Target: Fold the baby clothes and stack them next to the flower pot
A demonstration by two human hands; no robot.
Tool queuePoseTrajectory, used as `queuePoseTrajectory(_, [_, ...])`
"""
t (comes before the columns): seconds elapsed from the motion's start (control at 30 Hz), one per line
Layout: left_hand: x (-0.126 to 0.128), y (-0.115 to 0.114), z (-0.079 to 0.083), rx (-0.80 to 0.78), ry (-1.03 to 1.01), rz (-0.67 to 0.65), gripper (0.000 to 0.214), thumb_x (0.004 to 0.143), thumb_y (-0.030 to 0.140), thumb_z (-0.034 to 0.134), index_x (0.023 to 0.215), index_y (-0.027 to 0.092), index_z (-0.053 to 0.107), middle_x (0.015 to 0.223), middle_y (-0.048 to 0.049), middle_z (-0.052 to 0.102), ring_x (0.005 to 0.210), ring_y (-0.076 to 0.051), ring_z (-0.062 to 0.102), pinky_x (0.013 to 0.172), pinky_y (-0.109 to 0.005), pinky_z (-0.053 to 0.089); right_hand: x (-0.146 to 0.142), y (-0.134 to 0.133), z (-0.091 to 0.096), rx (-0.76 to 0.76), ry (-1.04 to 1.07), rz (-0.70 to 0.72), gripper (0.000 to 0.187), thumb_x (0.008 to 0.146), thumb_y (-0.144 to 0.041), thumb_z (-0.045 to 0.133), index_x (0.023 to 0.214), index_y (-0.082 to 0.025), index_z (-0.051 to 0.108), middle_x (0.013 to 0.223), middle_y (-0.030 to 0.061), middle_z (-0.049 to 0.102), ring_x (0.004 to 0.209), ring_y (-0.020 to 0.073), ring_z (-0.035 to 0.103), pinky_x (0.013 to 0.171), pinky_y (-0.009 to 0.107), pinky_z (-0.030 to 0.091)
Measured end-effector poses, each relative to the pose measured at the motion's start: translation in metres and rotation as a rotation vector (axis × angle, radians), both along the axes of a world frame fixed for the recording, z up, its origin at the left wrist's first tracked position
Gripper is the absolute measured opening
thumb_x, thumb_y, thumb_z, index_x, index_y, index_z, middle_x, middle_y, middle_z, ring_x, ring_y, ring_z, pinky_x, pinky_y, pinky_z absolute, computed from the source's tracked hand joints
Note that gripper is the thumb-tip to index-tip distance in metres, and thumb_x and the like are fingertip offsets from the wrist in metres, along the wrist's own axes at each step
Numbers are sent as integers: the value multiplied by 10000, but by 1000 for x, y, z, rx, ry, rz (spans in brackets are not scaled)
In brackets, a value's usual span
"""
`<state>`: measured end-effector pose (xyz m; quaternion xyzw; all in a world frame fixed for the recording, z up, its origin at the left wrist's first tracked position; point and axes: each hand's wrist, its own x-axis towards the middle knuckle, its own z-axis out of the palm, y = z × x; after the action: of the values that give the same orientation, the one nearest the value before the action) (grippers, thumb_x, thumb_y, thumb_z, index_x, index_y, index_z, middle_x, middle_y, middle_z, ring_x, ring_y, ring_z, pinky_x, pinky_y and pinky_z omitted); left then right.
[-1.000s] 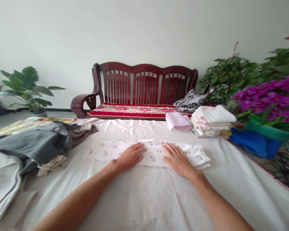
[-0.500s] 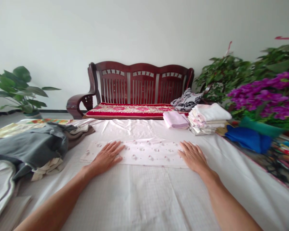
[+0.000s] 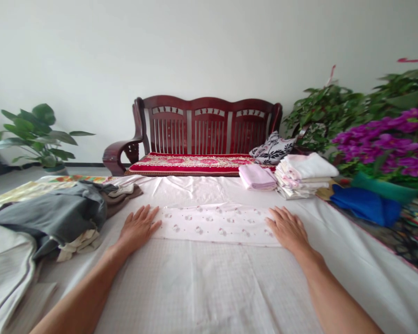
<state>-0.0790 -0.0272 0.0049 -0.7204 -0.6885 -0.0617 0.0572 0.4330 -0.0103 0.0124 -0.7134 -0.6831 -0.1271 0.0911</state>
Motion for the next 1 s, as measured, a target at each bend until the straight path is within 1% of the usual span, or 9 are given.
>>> queuePoseTrajectory(0.13, [7,-3,4,128,-7,88,536,946,448,423,1418,216,525,1523,-154,443,1441,-369,321,1121,-596,270,-7,-1,7,151,2,27,434,932,-335,399,1281,-194,615,1393,111,587,1367,312,414,1133,561,268])
queuePoseTrajectory(0.23, [28,0,12,256,-86,-85,425,923,345,475,1303,230,626,1459,-122,527,1418,-347,366,1138,-566,295,-24,-1,15,248,86,239,393,914,-255,419,1219,-187,657,1293,110,648,1254,274,510,1103,467,354])
queuePoseTrajectory(0.33, [70,14,28,269,-262,-318,338,926,292,474,1187,248,684,1284,-79,661,1276,-284,535,1077,-463,426,-54,-5,22,204,201,447,347,894,-215,455,1155,-233,684,1156,71,692,1096,238,578,1008,388,447])
queuePoseTrajectory(0.43, [125,36,47,219,-419,-387,315,917,229,478,1145,247,694,1142,-65,709,1074,-231,647,961,-378,513,-83,-14,23,91,271,573,312,914,-229,474,1145,-271,681,1066,43,687,1040,213,594,925,340,485])
queuePoseTrajectory(0.5, [160,53,57,164,-425,-445,314,906,211,504,1156,232,694,1144,-66,711,1083,-234,646,973,-370,500,-94,-20,22,12,268,632,285,930,-239,478,1116,-286,689,1017,31,674,1019,203,594,891,317,489])
queuePoseTrajectory(0.6, [202,75,65,67,-359,-433,314,920,238,520,1187,214,685,1170,-80,712,1105,-240,643,985,-364,480,-98,-24,20,-27,269,633,265,932,-237,493,1094,-288,697,997,29,656,1019,203,584,871,303,482])
queuePoseTrajectory(0.7, [228,89,65,4,-273,-402,292,927,305,544,1156,213,700,1132,-108,724,1067,-270,655,943,-402,479,-95,-23,21,-42,288,630,264,928,-236,504,1105,-285,693,995,29,645,1015,202,576,870,299,476])
queuePoseTrajectory(0.87, [250,93,64,-26,-193,-364,230,889,337,593,950,179,749,1016,-171,732,1050,-338,643,904,-470,449,-94,-21,23,-54,308,632,271,926,-226,501,1104,-280,698,986,31,637,1011,202,563,872,297,463])
queuePoseTrajectory(1.0, [256,86,65,-6,-182,-351,191,862,274,576,941,190,727,1011,-135,734,1042,-305,647,898,-430,447,-95,-20,22,-60,328,634,284,920,-202,499,1102,-282,702,983,30,637,1008,196,557,874,292,452])
